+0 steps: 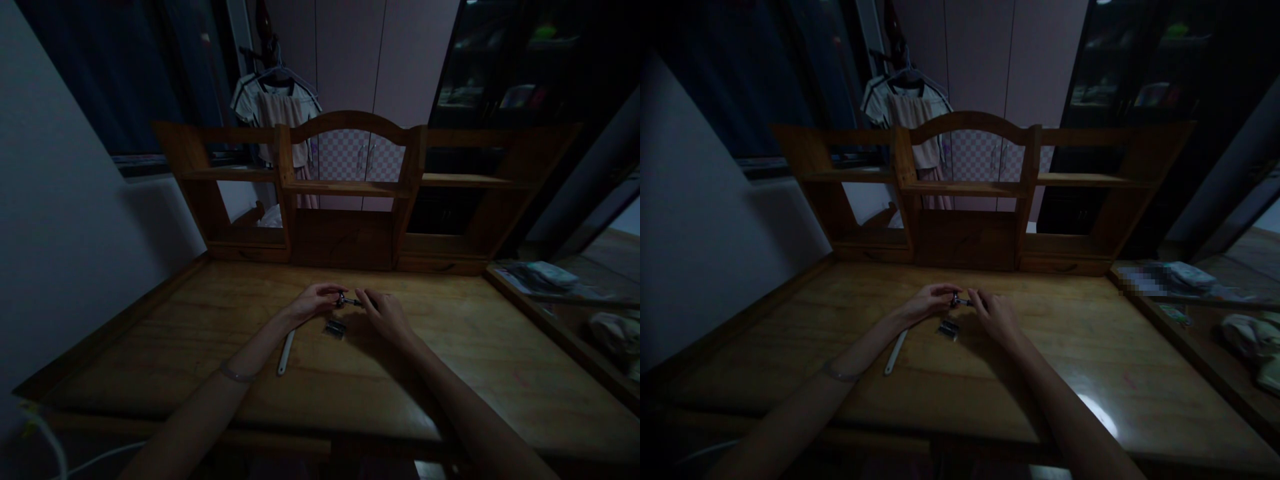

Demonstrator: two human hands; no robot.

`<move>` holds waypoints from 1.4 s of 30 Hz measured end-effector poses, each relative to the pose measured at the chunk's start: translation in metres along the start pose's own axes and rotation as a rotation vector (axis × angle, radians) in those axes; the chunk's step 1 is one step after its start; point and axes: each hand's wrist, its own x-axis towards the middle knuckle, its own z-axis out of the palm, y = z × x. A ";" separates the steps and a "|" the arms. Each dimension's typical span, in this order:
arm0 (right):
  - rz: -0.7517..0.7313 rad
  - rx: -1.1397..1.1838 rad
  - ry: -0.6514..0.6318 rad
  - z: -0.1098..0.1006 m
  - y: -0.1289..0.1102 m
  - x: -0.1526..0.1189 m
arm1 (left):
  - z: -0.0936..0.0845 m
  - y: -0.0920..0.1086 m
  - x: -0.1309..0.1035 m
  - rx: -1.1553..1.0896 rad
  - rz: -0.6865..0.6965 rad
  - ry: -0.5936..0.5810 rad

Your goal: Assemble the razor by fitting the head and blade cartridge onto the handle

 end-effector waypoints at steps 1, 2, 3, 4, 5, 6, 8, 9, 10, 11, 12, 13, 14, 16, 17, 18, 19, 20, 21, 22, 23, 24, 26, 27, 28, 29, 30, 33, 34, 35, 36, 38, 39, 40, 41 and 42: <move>0.003 -0.007 0.010 0.000 0.001 0.000 | 0.000 0.000 0.000 -0.002 -0.003 -0.004; 0.005 -0.014 0.018 0.001 0.001 0.000 | 0.000 0.000 0.000 -0.004 -0.006 -0.005; 0.006 -0.022 0.025 0.002 0.002 0.000 | 0.000 0.000 0.000 -0.005 -0.011 -0.004; 0.006 -0.030 0.030 0.002 0.003 0.001 | 0.000 0.000 0.000 -0.005 -0.016 -0.003; 0.006 -0.035 0.034 0.003 0.003 0.001 | 0.000 0.000 0.000 -0.006 -0.020 0.000; 0.007 -0.038 0.038 0.003 0.004 0.001 | -0.001 0.000 0.000 -0.010 -0.023 0.003; 0.010 -0.035 0.043 0.004 0.004 0.001 | -0.001 0.000 0.000 -0.018 -0.022 0.010; 0.010 -0.034 0.043 0.004 0.005 0.001 | -0.001 0.000 0.000 -0.020 -0.019 0.015; 0.009 -0.033 0.042 0.004 0.005 0.001 | -0.001 0.000 0.001 -0.018 -0.015 0.019; 0.006 -0.034 0.041 0.004 0.004 0.000 | -0.001 0.000 0.001 -0.013 -0.014 0.024; 0.002 -0.035 0.038 0.004 0.004 0.000 | -0.001 0.000 0.001 -0.006 -0.012 0.027; 0.000 -0.035 0.035 0.004 0.004 0.000 | -0.001 0.000 0.001 -0.001 -0.009 0.031; 0.001 -0.037 0.033 0.004 0.004 0.000 | 0.000 0.000 0.001 0.004 -0.005 0.035; 0.008 -0.047 0.032 0.004 0.004 0.000 | 0.000 0.000 0.001 0.016 0.004 0.043; 0.013 -0.053 0.030 0.004 0.004 0.000 | 0.000 0.000 0.001 0.022 0.009 0.050; 0.016 -0.057 0.029 0.004 0.004 0.001 | 0.001 0.000 0.001 0.028 0.012 0.056; 0.018 -0.058 0.026 0.004 0.004 0.001 | 0.001 0.000 0.001 0.033 0.015 0.064; 0.017 -0.057 0.024 0.003 0.004 0.001 | 0.001 0.000 0.002 0.035 0.019 0.071; 0.017 -0.053 0.024 0.003 0.004 0.001 | 0.001 0.000 0.002 0.035 0.023 0.077; 0.016 -0.049 0.025 0.003 0.004 0.001 | 0.001 -0.001 0.002 0.032 0.025 0.079; 0.014 -0.043 0.027 0.003 0.003 0.001 | 0.001 -0.001 0.002 0.029 0.027 0.077; 0.011 -0.035 0.030 0.003 0.003 0.001 | 0.001 -0.001 0.002 0.021 0.027 0.073; 0.011 -0.024 0.035 0.002 0.002 0.000 | 0.000 -0.001 0.002 -0.006 0.020 0.064; 0.013 -0.022 0.035 0.002 0.002 0.000 | 0.000 -0.001 0.001 -0.019 0.017 0.059; 0.017 -0.022 0.033 0.002 0.002 0.000 | 0.001 -0.002 0.001 -0.028 0.013 0.053; 0.022 -0.024 0.031 0.002 0.001 0.000 | 0.001 -0.002 0.001 -0.031 0.010 0.046; 0.027 -0.026 0.028 0.003 0.001 0.000 | 0.001 -0.002 0.001 -0.027 0.006 0.037; 0.034 -0.025 0.019 0.002 0.000 0.000 | 0.002 -0.001 0.001 -0.013 0.009 0.019; 0.034 -0.024 0.016 0.002 0.000 0.000 | 0.002 -0.001 0.001 -0.009 0.014 0.017; 0.033 -0.024 0.016 0.002 0.000 0.000 | 0.002 -0.001 0.001 -0.003 0.020 0.017; 0.032 -0.023 0.017 0.002 0.000 0.000 | 0.001 -0.001 0.001 0.007 0.023 0.016; 0.025 -0.017 0.019 0.002 0.000 0.000 | 0.001 -0.001 0.001 0.031 0.021 0.014; 0.021 -0.014 0.020 0.002 0.000 0.000 | 0.000 -0.002 0.001 0.041 0.015 0.014; 0.018 -0.012 0.021 0.002 0.000 0.000 | 0.000 -0.002 0.001 0.047 0.007 0.013; 0.014 -0.010 0.020 0.002 0.000 0.000 | 0.000 -0.002 0.001 0.049 -0.001 0.014; 0.010 -0.008 0.017 0.003 0.000 0.000 | -0.001 -0.002 0.001 0.050 -0.007 0.015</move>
